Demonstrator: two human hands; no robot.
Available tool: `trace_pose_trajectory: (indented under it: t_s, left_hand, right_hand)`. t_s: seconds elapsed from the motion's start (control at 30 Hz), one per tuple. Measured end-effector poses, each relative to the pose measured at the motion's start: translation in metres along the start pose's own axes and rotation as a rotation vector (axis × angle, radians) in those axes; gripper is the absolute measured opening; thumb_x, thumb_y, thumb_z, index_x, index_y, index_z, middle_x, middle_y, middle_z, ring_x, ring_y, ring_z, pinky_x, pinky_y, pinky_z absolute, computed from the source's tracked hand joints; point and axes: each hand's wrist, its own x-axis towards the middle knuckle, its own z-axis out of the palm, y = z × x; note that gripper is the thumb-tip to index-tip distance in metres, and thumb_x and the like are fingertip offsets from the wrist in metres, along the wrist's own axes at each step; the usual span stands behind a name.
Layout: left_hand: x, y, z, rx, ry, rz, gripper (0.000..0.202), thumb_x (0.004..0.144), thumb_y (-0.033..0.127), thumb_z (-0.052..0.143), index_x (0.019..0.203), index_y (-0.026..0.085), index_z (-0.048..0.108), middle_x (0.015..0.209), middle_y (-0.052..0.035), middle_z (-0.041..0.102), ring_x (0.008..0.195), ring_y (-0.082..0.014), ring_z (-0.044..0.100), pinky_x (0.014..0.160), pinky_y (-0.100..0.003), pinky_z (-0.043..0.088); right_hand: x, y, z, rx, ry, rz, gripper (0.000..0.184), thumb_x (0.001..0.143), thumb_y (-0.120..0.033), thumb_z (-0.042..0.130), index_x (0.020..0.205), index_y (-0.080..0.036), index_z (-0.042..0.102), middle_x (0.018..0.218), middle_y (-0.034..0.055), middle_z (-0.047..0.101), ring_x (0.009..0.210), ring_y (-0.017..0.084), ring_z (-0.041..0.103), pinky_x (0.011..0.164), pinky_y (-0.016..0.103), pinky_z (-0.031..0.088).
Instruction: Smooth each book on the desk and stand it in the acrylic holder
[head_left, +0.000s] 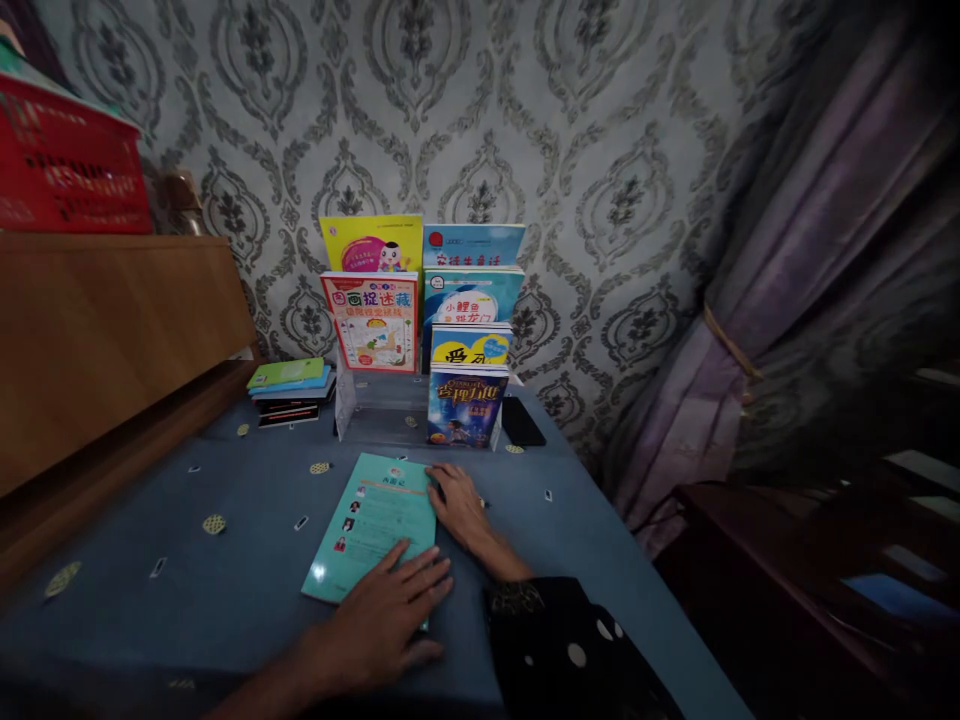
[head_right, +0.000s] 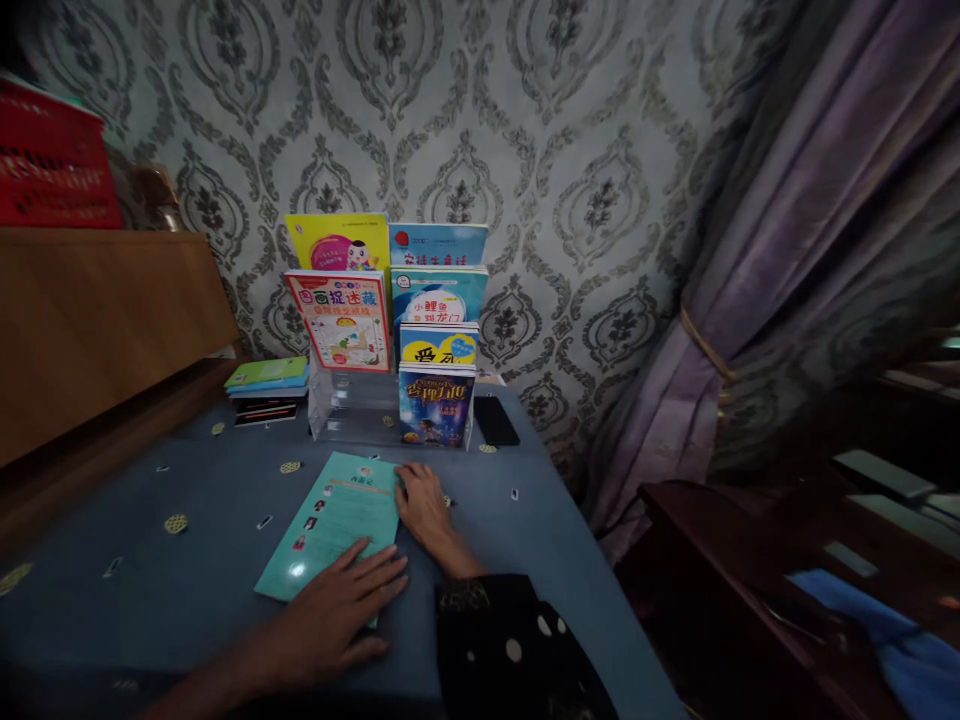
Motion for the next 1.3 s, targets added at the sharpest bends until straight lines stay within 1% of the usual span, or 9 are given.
trace_pose_trajectory:
  t_s: [0.2,0.37,0.5,0.63,0.73,0.83,1.07,1.2,1.3]
  left_hand:
    - [-0.018,0.003,0.005,0.015,0.056,-0.027,0.063,0.099,0.025,0.047,0.155,0.031,0.021,0.158,-0.0017,0.031,0.147,-0.0222,0.029,0.121,-0.053,0.023]
    - [-0.057,-0.011,-0.005,0.031,0.088,-0.066,0.074,0.097,0.025,0.047,0.157,0.033,0.004,0.161,-0.0018,0.023,0.147,-0.0210,0.027,0.121,-0.049,0.025]
    - [-0.094,-0.043,-0.008,0.020,0.106,-0.153,0.060,0.100,0.022,0.037,0.155,0.038,0.017,0.160,0.0014,0.027,0.147,-0.0186,0.028,0.120,-0.049,0.025]
    - [-0.116,-0.079,-0.009,0.038,0.193,-0.321,0.057,0.098,0.014,0.030,0.150,0.037,0.034,0.155,0.0012,0.038,0.144,-0.0177,0.035,0.118,-0.047,0.030]
    - [-0.115,-0.099,-0.009,0.099,0.256,-0.421,0.056,0.095,0.013,0.029,0.147,0.030,0.044,0.153,-0.0025,0.043,0.141,-0.0201,0.040,0.116,-0.047,0.034]
    - [-0.101,-0.110,-0.005,0.150,0.297,-0.519,0.047,0.098,0.025,0.033,0.141,0.020,0.052,0.150,-0.0093,0.046,0.140,-0.0245,0.042,0.115,-0.048,0.035]
    - [-0.065,-0.109,0.019,0.248,0.441,-0.680,0.050,0.098,0.043,0.040,0.140,0.019,0.049,0.150,-0.0150,0.046,0.143,-0.0330,0.035,0.115,-0.057,0.029]
    - [-0.065,-0.104,0.030,0.219,0.455,-0.568,0.048,0.097,0.035,0.039,0.142,0.019,0.046,0.148,-0.0128,0.048,0.141,-0.0320,0.038,0.117,-0.057,0.025]
    - [-0.067,-0.101,0.033,0.129,0.474,-0.566,0.045,0.098,0.035,0.037,0.139,0.023,0.051,0.136,-0.0084,0.059,0.134,-0.0307,0.047,0.114,-0.052,0.034]
  right_hand:
    - [-0.006,-0.006,-0.007,-0.048,-0.011,0.024,0.028,0.092,-0.023,0.054,0.117,-0.018,0.066,0.115,0.0099,0.066,0.107,0.024,0.055,0.095,0.036,0.040]
    - [-0.034,-0.003,-0.011,-0.078,0.016,0.072,0.027,0.090,-0.027,0.057,0.114,-0.020,0.067,0.108,0.0096,0.066,0.104,0.027,0.056,0.092,0.038,0.043]
    - [-0.070,-0.006,-0.013,-0.017,0.033,0.080,0.028,0.089,-0.023,0.057,0.115,-0.019,0.067,0.109,0.0107,0.065,0.106,0.027,0.057,0.097,0.042,0.043]
    - [-0.106,-0.036,-0.013,0.089,-0.022,0.046,0.029,0.089,-0.021,0.055,0.114,-0.022,0.068,0.106,0.0094,0.065,0.103,0.027,0.058,0.098,0.044,0.046]
    - [-0.125,-0.067,-0.013,0.198,-0.091,-0.011,0.031,0.089,-0.020,0.054,0.117,-0.023,0.067,0.114,0.0094,0.064,0.109,0.026,0.058,0.101,0.043,0.046]
    - [-0.131,-0.091,-0.015,0.254,-0.174,-0.100,0.032,0.088,-0.023,0.058,0.119,-0.022,0.066,0.124,0.0100,0.062,0.116,0.026,0.057,0.106,0.043,0.043]
    - [-0.075,-0.119,-0.027,0.287,-0.283,-0.220,0.022,0.094,-0.023,0.050,0.100,-0.023,0.072,0.095,0.0033,0.074,0.089,0.018,0.068,0.083,0.029,0.052]
    - [-0.016,-0.143,-0.008,0.358,-0.249,-0.397,0.030,0.096,-0.025,0.053,0.123,-0.016,0.062,0.128,0.0090,0.066,0.123,0.019,0.057,0.107,0.032,0.041]
    - [0.026,-0.160,0.023,0.312,-0.467,-0.589,0.037,0.098,-0.031,0.051,0.128,-0.012,0.059,0.138,0.0133,0.059,0.131,0.020,0.051,0.112,0.034,0.036]
